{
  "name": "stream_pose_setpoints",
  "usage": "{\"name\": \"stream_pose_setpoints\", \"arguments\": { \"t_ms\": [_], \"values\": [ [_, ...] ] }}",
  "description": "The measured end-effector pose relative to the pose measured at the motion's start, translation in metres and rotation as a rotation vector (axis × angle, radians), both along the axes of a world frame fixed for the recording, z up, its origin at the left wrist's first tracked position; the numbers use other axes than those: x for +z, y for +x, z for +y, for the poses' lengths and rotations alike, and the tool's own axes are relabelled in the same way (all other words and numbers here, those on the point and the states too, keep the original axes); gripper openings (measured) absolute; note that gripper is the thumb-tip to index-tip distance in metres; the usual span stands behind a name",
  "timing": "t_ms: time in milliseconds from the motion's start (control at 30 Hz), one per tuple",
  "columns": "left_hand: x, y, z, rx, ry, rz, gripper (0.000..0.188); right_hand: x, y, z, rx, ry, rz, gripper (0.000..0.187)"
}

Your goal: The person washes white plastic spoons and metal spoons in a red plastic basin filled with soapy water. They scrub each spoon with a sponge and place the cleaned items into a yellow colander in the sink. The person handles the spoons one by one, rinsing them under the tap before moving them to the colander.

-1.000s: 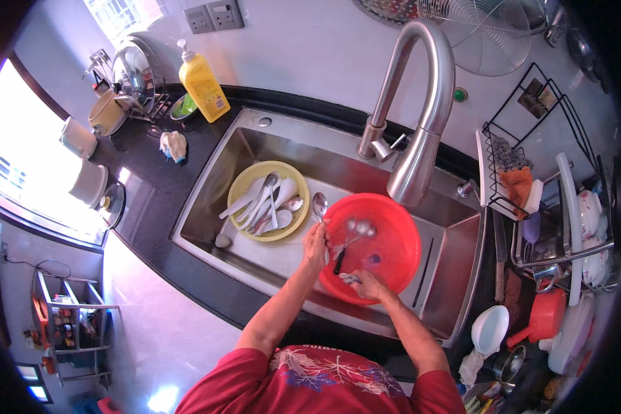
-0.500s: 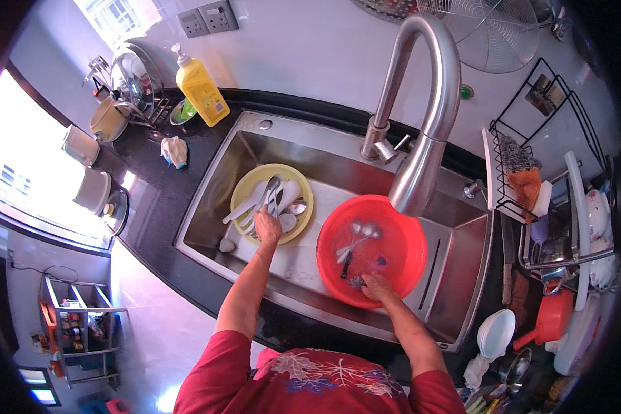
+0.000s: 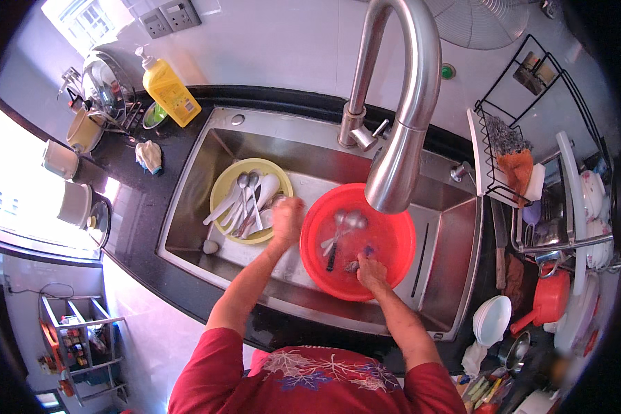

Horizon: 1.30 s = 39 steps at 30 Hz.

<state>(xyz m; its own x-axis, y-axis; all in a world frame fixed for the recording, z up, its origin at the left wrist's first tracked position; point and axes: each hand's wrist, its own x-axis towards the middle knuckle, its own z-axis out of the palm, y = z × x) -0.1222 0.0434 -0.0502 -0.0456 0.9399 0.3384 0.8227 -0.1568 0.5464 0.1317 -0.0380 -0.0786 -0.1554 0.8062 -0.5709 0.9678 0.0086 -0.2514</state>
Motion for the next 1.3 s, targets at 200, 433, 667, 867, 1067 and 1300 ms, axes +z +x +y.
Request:
{"name": "stream_pose_setpoints", "arguments": {
  "t_ms": [200, 433, 667, 867, 1067, 1300],
  "values": [
    [-0.035, 0.092, -0.031, -0.257, -0.63, 0.385, 0.032, -0.002, 0.017, -0.009, 0.003, 0.366, 0.091, 0.032],
    [-0.058, 0.105, -0.05, -0.12, -0.761, 0.155, 0.032, -0.009, 0.019, -0.016, 0.259, 0.358, 0.248, 0.029],
    [-0.113, 0.1, -0.05, 0.033, -0.644, -0.545, 0.026, -0.096, 0.036, -0.002, -0.252, 0.272, 0.392, 0.021],
    [-0.017, 0.104, -0.06, -0.026, -0.827, -1.232, 0.029, 0.03, 0.017, 0.021, -0.38, 0.478, 0.647, 0.019],
    [0.072, 0.11, -0.084, -0.166, -1.024, -1.291, 0.033, 0.079, -0.025, 0.033, -0.232, 0.894, 0.648, 0.021],
    [0.028, 0.123, -0.091, -0.522, -0.289, -0.963, 0.031, 0.082, -0.015, 0.066, -0.499, 0.572, 0.975, 0.018]
  ]
}}
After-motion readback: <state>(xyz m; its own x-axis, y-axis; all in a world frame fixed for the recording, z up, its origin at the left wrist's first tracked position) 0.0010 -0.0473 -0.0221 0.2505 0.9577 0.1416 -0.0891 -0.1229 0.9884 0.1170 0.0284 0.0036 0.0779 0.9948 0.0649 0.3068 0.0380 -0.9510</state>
